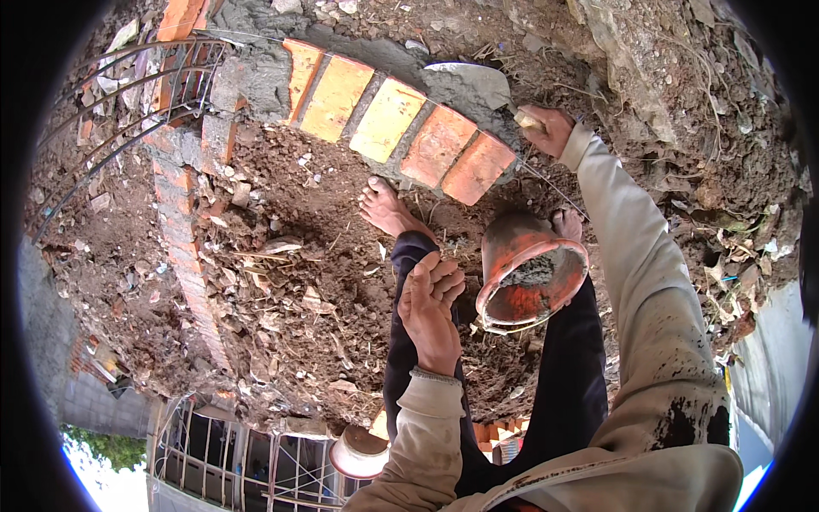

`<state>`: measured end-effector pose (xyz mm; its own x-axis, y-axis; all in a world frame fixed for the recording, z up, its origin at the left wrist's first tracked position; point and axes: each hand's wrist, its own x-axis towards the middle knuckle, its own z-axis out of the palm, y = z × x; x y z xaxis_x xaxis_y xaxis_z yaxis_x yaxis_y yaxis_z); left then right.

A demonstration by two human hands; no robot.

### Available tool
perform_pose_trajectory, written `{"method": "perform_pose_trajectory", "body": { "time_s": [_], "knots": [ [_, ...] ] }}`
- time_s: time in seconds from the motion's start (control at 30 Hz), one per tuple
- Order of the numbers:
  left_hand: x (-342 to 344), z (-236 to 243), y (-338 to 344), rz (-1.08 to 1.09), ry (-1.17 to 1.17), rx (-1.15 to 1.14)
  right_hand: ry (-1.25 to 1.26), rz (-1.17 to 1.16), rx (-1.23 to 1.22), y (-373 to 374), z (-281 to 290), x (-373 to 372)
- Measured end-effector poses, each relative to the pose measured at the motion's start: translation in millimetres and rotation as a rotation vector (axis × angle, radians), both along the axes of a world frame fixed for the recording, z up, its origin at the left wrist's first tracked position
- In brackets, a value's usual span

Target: The person is laying bricks on the ground using a trowel and mortar. They scoop mortar from a bowl, spread it on the ground, and place bricks in a line, tapping them into place.

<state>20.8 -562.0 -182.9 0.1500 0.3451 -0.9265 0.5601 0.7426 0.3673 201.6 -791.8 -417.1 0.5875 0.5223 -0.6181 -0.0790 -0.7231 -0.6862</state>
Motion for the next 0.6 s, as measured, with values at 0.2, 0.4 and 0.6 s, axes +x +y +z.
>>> {"method": "perform_pose_trajectory", "body": {
  "time_s": [0.2,0.4,0.6],
  "knots": [
    [-2.6,-5.0,-1.0,0.002,-0.056,0.002,0.193,-0.109,0.286,-17.5,25.9,5.7],
    [-0.6,-6.9,1.6,0.047,0.009,-0.028,0.512,-0.404,0.234,-5.5,93.4,-3.9],
    [8.1,-1.8,14.8,0.115,-0.011,-0.032,0.251,-0.536,0.406,100.8,104.4,25.3]
  ]
}}
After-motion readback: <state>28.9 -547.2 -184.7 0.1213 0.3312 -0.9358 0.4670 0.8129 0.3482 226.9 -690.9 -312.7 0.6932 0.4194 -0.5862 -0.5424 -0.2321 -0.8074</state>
